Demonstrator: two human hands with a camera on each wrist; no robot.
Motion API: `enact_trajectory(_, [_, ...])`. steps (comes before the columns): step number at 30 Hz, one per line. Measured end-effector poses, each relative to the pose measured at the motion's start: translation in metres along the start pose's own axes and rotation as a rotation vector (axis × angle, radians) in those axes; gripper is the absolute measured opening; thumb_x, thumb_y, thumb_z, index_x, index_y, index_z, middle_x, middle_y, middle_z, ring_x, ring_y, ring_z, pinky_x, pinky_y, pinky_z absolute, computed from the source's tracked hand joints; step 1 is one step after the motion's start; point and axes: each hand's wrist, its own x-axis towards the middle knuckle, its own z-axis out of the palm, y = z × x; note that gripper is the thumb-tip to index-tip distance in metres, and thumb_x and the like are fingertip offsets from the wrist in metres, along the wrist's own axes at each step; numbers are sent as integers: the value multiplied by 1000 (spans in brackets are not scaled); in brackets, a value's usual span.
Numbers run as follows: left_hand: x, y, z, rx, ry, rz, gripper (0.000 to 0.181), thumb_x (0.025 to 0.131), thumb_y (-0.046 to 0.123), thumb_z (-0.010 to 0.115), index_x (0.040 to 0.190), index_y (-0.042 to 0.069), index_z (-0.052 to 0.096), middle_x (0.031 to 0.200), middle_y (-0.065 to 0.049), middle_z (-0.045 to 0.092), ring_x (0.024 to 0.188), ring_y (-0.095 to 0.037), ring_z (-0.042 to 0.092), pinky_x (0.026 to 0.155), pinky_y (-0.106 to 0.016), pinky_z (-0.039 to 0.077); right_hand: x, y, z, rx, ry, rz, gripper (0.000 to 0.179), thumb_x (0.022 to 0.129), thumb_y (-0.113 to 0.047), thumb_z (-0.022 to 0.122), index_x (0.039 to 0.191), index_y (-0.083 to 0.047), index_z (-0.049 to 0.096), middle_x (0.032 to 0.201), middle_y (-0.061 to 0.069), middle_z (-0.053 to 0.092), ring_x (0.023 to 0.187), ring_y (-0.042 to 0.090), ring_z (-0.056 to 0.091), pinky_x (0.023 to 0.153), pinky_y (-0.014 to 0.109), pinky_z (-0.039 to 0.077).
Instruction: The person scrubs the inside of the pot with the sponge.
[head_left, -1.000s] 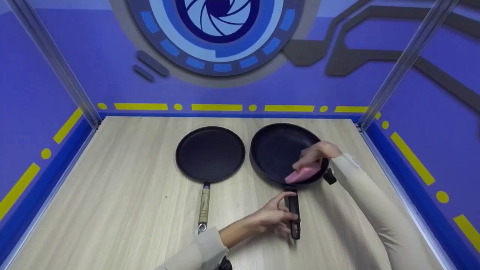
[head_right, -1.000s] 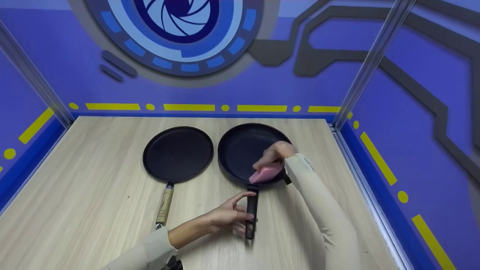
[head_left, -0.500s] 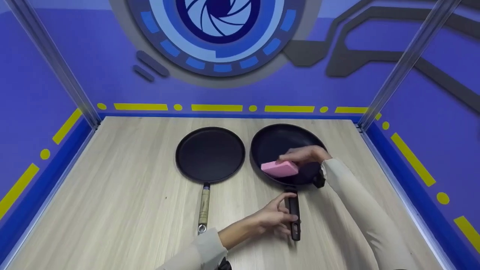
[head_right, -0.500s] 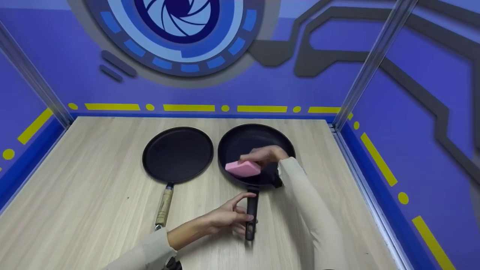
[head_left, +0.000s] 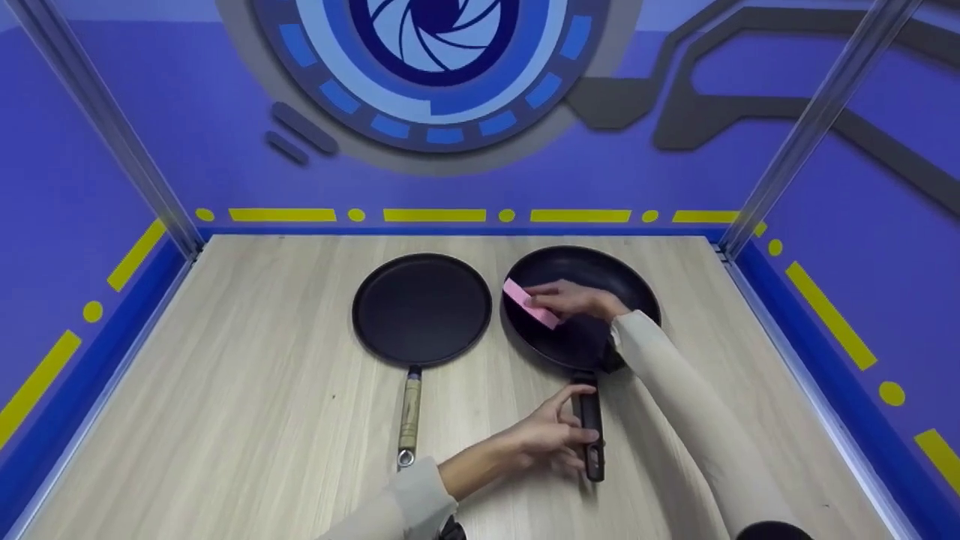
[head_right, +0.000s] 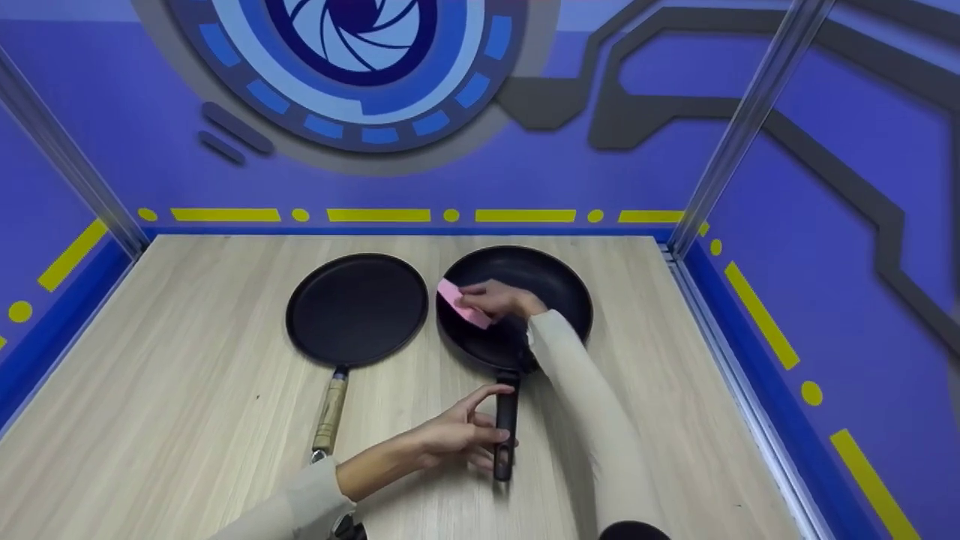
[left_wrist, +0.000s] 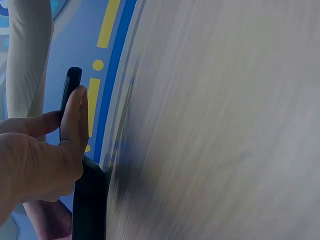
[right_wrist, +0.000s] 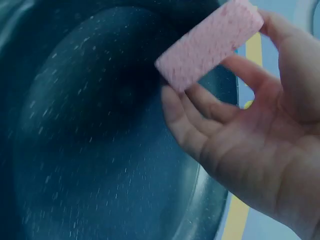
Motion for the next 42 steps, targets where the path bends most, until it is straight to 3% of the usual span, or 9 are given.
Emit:
enact_trajectory(4, [0,0,2,-10,-8,2,68,94,-2,68,151,25,42,96,-6,68,79,-21,75,64,-32,66,10,-2,-3,-1,106,27,65,105,-43,53,158,-10,36,155,20,47,106,18,57,92,38,60])
enact_trajectory(7, [0,-1,3,-10,-24,-3,68,94,-2,68,151,25,42,95,-5,69,78,-19,75,63,-30,65,14,1,-7,-22,196,50,66,106,-39,52,158,-3,34,143,26,56,93,16,58,81,29,58])
enact_trajectory(10, [-1,-1,3,-9,-30,-6,67,95,-2,67,151,26,42,93,-3,69,78,-19,75,62,-28,65,16,4,-11,-46,276,76,67,105,-38,51,156,1,34,139,29,58,95,19,61,74,23,55])
enact_trajectory(14, [-1,-1,2,-25,-18,4,66,94,-4,67,148,27,45,92,-5,71,81,-23,76,63,-30,65,16,8,-17,-99,368,116,70,104,-40,49,156,4,33,153,31,45,126,37,58,98,38,57])
enact_trajectory(17, [0,0,2,-25,-9,7,66,94,-4,68,147,28,46,93,-7,71,81,-23,76,62,-31,65,14,13,-22,-153,437,147,70,104,-40,48,153,8,35,152,33,43,136,47,49,115,52,46])
enact_trajectory(22, [2,2,-1,4,-26,2,67,95,-2,67,150,28,43,97,-7,72,77,-18,75,62,-29,65,8,22,-29,-237,525,172,63,102,-37,52,144,10,47,138,36,55,127,53,55,110,60,47])
enact_trajectory(29, [-2,-1,-7,-4,-53,-21,64,97,2,65,150,31,42,103,-11,76,79,-17,75,67,-31,66,6,27,-23,-253,549,177,62,99,-37,59,141,8,51,132,35,59,122,52,57,106,59,49])
enact_trajectory(36, [-3,-2,-7,-16,-71,-17,65,97,5,66,151,31,40,107,-11,69,83,-22,76,69,-33,66,12,29,-13,-398,552,181,42,95,-33,68,107,6,57,108,32,63,114,55,59,97,64,51])
enact_trajectory(42, [-1,-2,-9,-11,-97,-5,65,98,5,64,152,30,38,105,-10,73,83,-22,76,69,-34,66,14,26,-11,-487,456,143,55,98,-33,65,138,3,54,132,35,59,130,56,47,113,66,41])
